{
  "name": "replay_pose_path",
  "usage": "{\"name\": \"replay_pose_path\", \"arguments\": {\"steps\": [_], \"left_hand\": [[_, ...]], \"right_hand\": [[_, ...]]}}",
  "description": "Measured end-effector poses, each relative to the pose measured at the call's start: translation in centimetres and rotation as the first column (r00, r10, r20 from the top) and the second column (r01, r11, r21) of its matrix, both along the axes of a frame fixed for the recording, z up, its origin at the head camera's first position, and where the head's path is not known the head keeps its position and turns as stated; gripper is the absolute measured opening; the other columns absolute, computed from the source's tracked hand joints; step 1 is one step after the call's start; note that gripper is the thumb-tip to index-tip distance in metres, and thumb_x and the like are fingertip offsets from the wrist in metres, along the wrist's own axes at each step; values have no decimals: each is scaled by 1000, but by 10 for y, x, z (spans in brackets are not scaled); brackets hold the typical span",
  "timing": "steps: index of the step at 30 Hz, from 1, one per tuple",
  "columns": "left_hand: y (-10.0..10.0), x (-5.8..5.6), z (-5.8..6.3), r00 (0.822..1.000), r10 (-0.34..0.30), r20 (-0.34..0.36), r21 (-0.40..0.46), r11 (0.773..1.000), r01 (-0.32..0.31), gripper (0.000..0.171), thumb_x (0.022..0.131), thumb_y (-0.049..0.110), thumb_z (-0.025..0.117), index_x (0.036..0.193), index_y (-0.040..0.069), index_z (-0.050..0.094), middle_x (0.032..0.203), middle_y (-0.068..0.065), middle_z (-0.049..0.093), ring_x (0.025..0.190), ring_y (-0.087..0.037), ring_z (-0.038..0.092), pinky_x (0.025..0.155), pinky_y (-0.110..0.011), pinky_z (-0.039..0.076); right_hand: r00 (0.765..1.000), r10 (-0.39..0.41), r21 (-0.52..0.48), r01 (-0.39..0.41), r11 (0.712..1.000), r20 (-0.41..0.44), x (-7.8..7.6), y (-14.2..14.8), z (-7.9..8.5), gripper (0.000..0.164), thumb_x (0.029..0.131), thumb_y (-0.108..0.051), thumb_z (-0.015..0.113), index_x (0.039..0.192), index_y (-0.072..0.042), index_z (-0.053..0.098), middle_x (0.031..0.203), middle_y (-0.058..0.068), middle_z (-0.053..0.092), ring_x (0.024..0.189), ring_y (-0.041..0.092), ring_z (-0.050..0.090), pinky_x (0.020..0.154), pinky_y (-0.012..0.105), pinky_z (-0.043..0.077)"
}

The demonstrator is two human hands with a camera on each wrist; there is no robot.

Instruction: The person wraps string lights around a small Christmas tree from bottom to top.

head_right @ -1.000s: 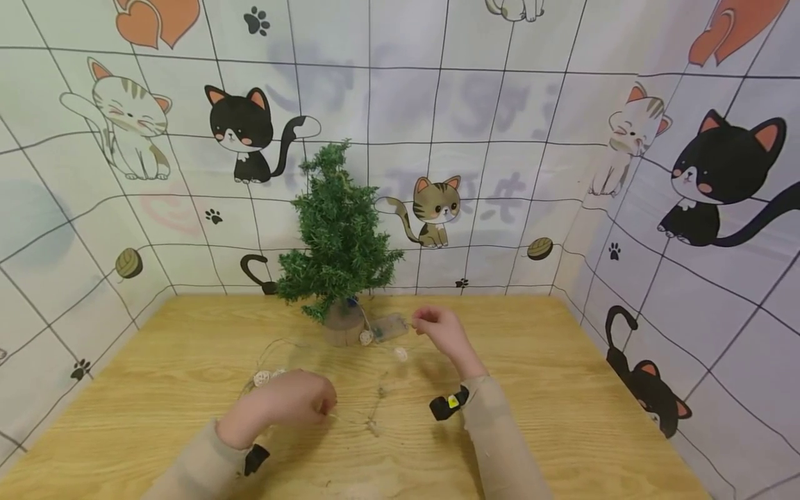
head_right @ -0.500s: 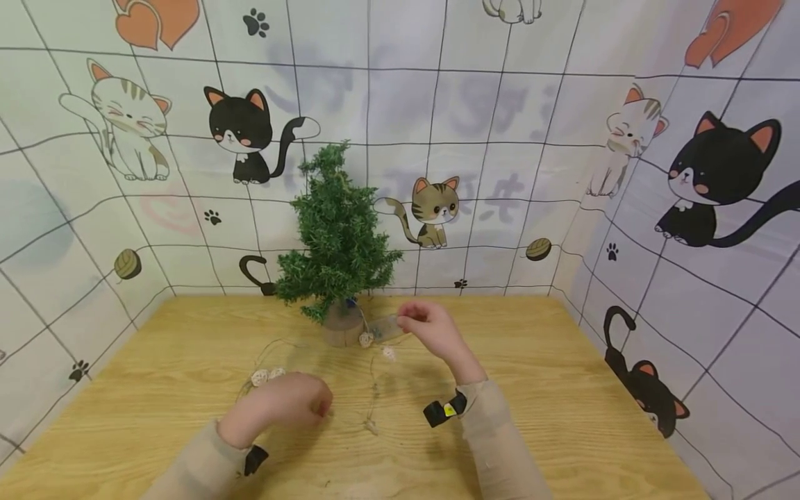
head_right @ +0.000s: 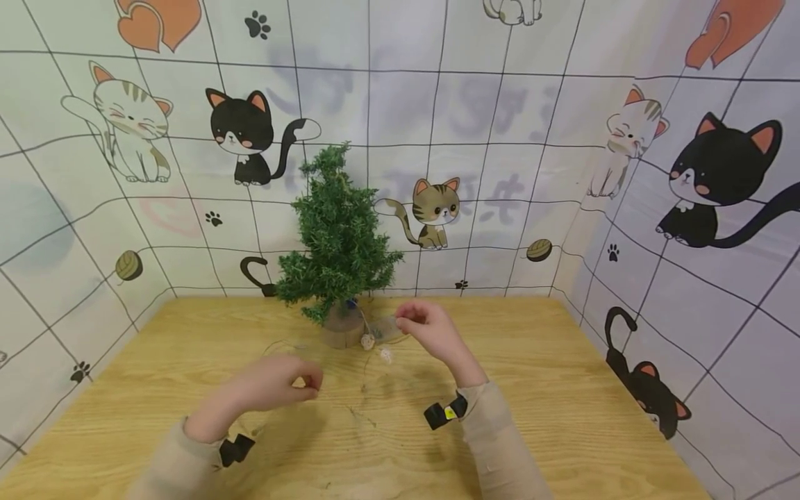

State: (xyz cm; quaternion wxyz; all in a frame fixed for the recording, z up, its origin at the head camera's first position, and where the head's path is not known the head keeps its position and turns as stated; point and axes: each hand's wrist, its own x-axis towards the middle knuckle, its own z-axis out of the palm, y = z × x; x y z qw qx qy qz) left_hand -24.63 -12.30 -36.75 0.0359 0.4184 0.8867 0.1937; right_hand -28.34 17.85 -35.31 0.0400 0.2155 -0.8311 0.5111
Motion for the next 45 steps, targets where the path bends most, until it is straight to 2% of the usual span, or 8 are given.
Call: {"name": "replay_pose_path", "arguments": {"steps": [3,8,14,22,27,31,38,45], "left_hand": [[-9,2,11,998,44,-39,49,998,-42,15,91,16,68,81,24,62,82,17,61,76,-2,58,67,-28,49],[-29,8,30,988,136,-71,120,985,-127,9,94,20,65,86,24,64,87,16,63,79,-5,61,69,-31,49],[-55,15,48,960,230,-156,274,944,-182,7,94,17,65,89,21,66,90,10,66,74,-4,58,64,-31,46],[-82,20,64,860,405,-310,415,872,-261,6,91,13,69,91,19,68,88,8,69,51,-3,36,57,-27,40],[-94,25,72,774,513,-371,488,817,-307,6,89,11,70,92,17,68,89,3,71,63,-7,50,57,-28,41],[-102,30,75,737,583,-342,520,771,-369,5,91,14,69,95,17,70,91,1,71,71,-11,54,55,-28,42],[-116,31,74,679,670,-300,518,712,-473,7,94,23,66,98,18,69,95,-4,71,41,-7,41,46,-29,35],[-127,31,72,612,757,-228,536,623,-570,16,96,29,63,102,15,69,100,-8,71,51,-8,53,52,-30,38]], "right_hand": [[1000,-11,12,11,1000,8,-11,4,-13,19,96,-9,61,109,3,66,88,6,66,84,30,62,75,38,50],[1000,-31,74,31,997,-7,-10,7,-15,23,95,-19,64,111,-2,70,100,10,70,88,23,65,78,38,52],[996,-46,164,58,985,-77,-11,13,-17,19,94,-17,66,105,-5,73,100,6,70,84,18,65,73,36,52],[991,-79,246,104,964,-112,-9,22,-16,13,93,-11,65,102,-5,73,96,5,69,76,15,58,64,33,48],[989,-61,291,99,951,-137,-8,24,-16,11,92,-9,65,98,-7,74,89,1,67,71,15,54,61,34,45],[990,-49,312,88,946,-133,-9,24,-17,10,92,-10,65,97,-9,74,89,-1,68,76,14,57,66,34,46],[993,-50,306,81,949,-106,-8,22,-16,11,94,-12,65,99,-8,74,91,0,68,77,15,57,67,35,47],[987,-72,280,111,953,-145,-8,14,-10,13,94,-18,65,100,-10,74,91,-1,69,75,14,57,63,32,46]]}}
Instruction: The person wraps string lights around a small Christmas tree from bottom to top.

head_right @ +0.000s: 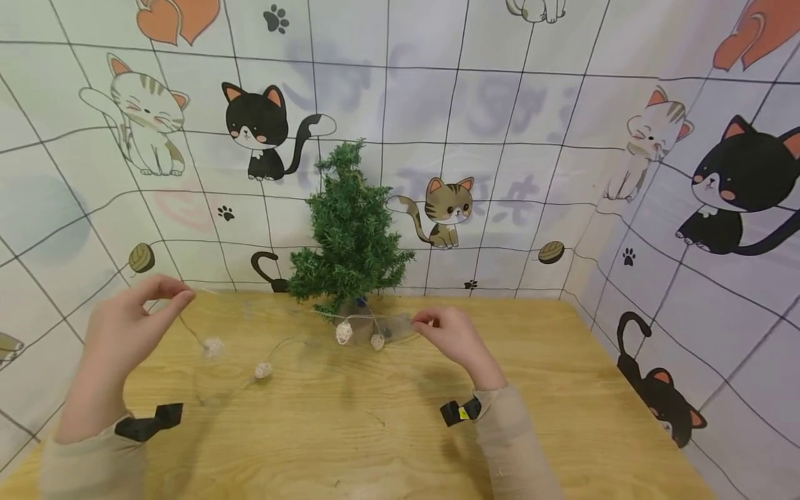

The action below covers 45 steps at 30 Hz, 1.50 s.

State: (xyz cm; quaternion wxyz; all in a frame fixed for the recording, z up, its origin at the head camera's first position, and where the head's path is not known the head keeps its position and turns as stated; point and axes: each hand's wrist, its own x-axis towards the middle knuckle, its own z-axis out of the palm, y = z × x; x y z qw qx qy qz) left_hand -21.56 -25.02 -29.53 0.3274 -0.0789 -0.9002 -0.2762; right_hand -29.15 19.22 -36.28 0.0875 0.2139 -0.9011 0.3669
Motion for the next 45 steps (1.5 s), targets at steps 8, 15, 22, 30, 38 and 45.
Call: {"name": "replay_pose_path", "arguments": {"steps": [8,15,22,30,38,45], "left_hand": [[-11,4,0,994,102,-49,82,992,-98,15,95,25,64,100,12,69,97,-11,71,54,0,48,56,-26,35],[-17,8,3,988,154,-21,145,978,-150,20,96,27,62,103,9,69,100,-12,71,66,7,43,63,-30,33],[-20,10,5,985,175,3,153,973,-174,23,97,29,60,105,8,69,102,-13,70,73,4,44,66,-32,33],[-21,10,2,984,175,10,156,972,-175,24,97,29,60,105,8,68,102,-13,70,75,-8,50,67,-32,33],[-21,11,2,983,182,-8,171,969,-178,22,96,30,63,102,10,69,101,-12,71,54,-3,45,60,-29,32],[-19,7,5,987,160,-4,181,971,-157,23,96,30,61,103,8,69,101,-13,71,81,-20,57,69,-33,34]], "right_hand": [[999,32,-118,-33,992,-8,4,-20,23,16,95,-20,64,105,-10,73,89,0,69,70,16,61,60,34,48],[992,101,-203,-115,972,-77,9,-45,63,15,95,-17,64,103,-6,72,81,4,70,69,16,66,55,31,47],[980,190,-358,-197,913,-56,7,-69,90,20,96,-15,63,107,2,67,94,14,69,85,31,68,70,36,56],[961,248,-262,-271,926,-120,7,-104,117,16,96,-19,63,105,-7,69,94,8,70,86,30,65,73,39,53],[934,320,-174,-346,922,-158,0,-132,126,13,96,-15,62,103,-9,71,95,2,71,80,16,66,69,34,49],[907,385,-122,-407,905,-173,-3,-149,127,12,96,-13,63,101,-8,71,99,0,70,83,13,67,74,31,52]]}}
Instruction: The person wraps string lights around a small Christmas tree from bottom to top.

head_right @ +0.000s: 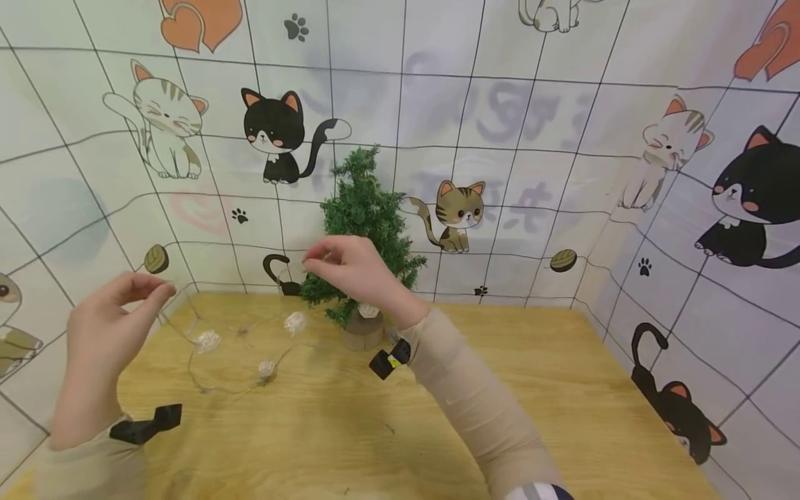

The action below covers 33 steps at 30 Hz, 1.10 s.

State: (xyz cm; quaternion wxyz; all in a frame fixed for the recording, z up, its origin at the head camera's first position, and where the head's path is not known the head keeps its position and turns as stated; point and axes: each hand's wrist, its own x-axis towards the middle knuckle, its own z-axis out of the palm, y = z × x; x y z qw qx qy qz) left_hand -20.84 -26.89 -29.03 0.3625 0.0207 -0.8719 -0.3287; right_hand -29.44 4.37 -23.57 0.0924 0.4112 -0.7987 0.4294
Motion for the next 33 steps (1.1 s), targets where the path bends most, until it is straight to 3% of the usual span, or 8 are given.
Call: {"name": "replay_pose_path", "arguments": {"steps": [3,8,14,23,29,33], "left_hand": [[1,-1,2,1000,-14,-12,-3,1000,13,24,97,29,61,103,7,68,100,-14,71,91,-27,58,72,-35,35],[2,-1,4,1000,-23,-10,-5,1000,23,23,96,28,61,102,7,68,100,-15,70,91,-30,59,73,-39,35],[2,-1,2,1000,-27,-14,-5,1000,27,24,97,29,61,102,7,68,99,-14,70,88,-29,59,71,-36,36],[1,2,-2,1000,-3,9,-1,1000,3,24,97,30,60,102,8,68,100,-12,71,86,-22,56,71,-35,35],[3,3,-2,1000,-14,18,22,1000,14,25,97,31,60,102,8,68,101,-13,70,95,-27,59,74,-36,37],[3,1,-1,1000,-12,4,13,1000,12,24,96,30,61,101,8,68,100,-12,70,89,-21,57,71,-34,36]], "right_hand": [[999,40,28,-40,999,-1,1,-7,2,12,96,-13,62,101,-8,71,96,-1,70,80,8,66,69,30,50],[998,69,101,-70,992,7,0,-15,5,13,96,-15,62,103,-8,71,94,-3,69,73,10,64,63,29,45],[996,87,97,-89,991,30,-14,-28,6,15,97,-14,61,106,-6,70,91,0,70,80,18,67,70,29,48],[986,123,131,-138,982,117,-38,-59,0,18,97,-16,60,108,-6,70,103,4,70,83,11,65,71,27,52],[992,88,222,-107,969,93,-53,-77,-8,20,98,-19,59,110,-7,69,106,1,69,88,14,63,74,26,49],[996,54,257,-72,964,77,-59,-85,-13,19,98,-20,59,109,-8,69,106,1,69,91,12,61,79,25,46]]}}
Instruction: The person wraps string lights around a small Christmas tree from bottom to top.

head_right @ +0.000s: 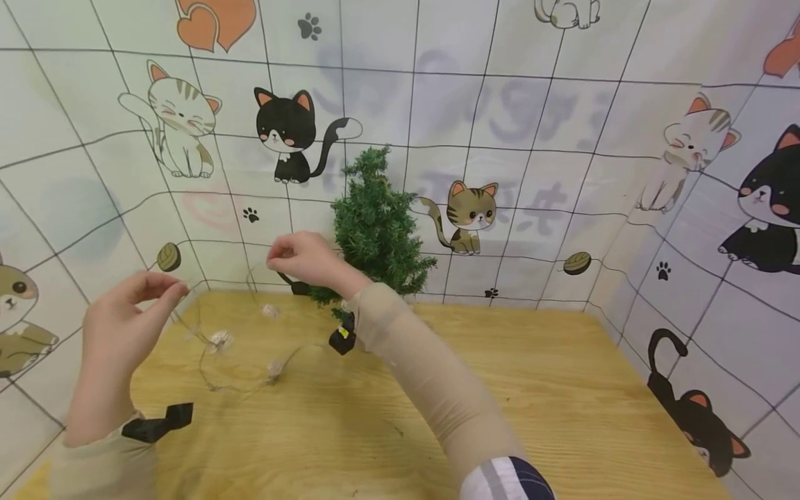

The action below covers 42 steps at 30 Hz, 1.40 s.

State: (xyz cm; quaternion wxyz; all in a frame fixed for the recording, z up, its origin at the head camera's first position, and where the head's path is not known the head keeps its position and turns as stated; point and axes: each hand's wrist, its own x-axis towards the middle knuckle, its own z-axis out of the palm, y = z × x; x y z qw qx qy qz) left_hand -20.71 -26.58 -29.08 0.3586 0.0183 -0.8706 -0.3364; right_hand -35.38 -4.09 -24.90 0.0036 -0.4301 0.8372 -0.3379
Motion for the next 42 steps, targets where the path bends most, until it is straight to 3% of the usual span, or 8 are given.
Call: {"name": "replay_pose_path", "arguments": {"steps": [8,23,26,29,32,34,38,42], "left_hand": [[5,-1,1,1000,0,-8,-14,1000,0,23,97,30,61,101,8,68,98,-11,71,81,-20,56,67,-32,35],[10,-6,3,999,-31,-28,-21,999,30,22,96,28,62,99,8,69,96,-11,71,85,-26,60,68,-33,37],[11,-6,3,999,-36,-14,-19,999,35,23,96,29,61,99,8,68,95,-11,71,84,-26,60,69,-34,37],[12,-7,2,999,-38,-5,-27,999,37,23,96,30,61,99,8,68,95,-11,71,80,-26,60,68,-35,37],[13,-7,1,1000,-31,-1,-34,999,31,23,96,30,61,99,9,69,95,-10,71,76,-25,59,66,-34,37],[14,-7,1,1000,-28,5,-33,999,28,23,96,31,61,99,9,69,95,-10,71,75,-25,59,65,-34,38],[14,-5,1,999,-33,22,-28,999,33,24,96,32,60,99,10,69,95,-10,71,76,-26,61,67,-36,38],[17,-3,1,999,-43,19,-44,998,44,24,95,32,61,97,10,70,92,-10,71,76,-27,62,68,-37,40]], "right_hand": [[1000,-20,103,18,995,13,-8,-6,-16,21,97,-20,61,111,-7,70,109,3,68,99,13,62,81,23,47],[990,25,388,32,921,-141,6,-3,-8,23,99,-28,58,113,-17,72,113,-5,66,99,10,60,86,27,47],[966,-7,384,109,917,-258,15,-2,-9,21,98,-32,59,112,-24,73,112,-12,66,100,7,57,96,36,37],[946,-60,250,145,957,-318,30,0,-12,17,97,-33,61,104,-26,75,100,-14,67,89,5,56,92,38,35],[986,-42,30,47,998,-160,57,1,-19,16,96,-28,63,98,-18,76,86,-10,66,73,7,53,77,28,43],[998,45,-109,-41,993,34,76,0,-26,18,96,-22,62,100,-11,75,82,-6,67,67,7,56,64,23,47],[928,195,-245,-119,962,317,107,-10,-46,30,100,-20,57,125,-6,65,111,0,69,89,2,63,75,22,51],[889,251,-311,-131,941,384,122,-26,-65,49,102,-21,51,148,-8,40,149,-1,43,124,3,48,94,20,43]]}}
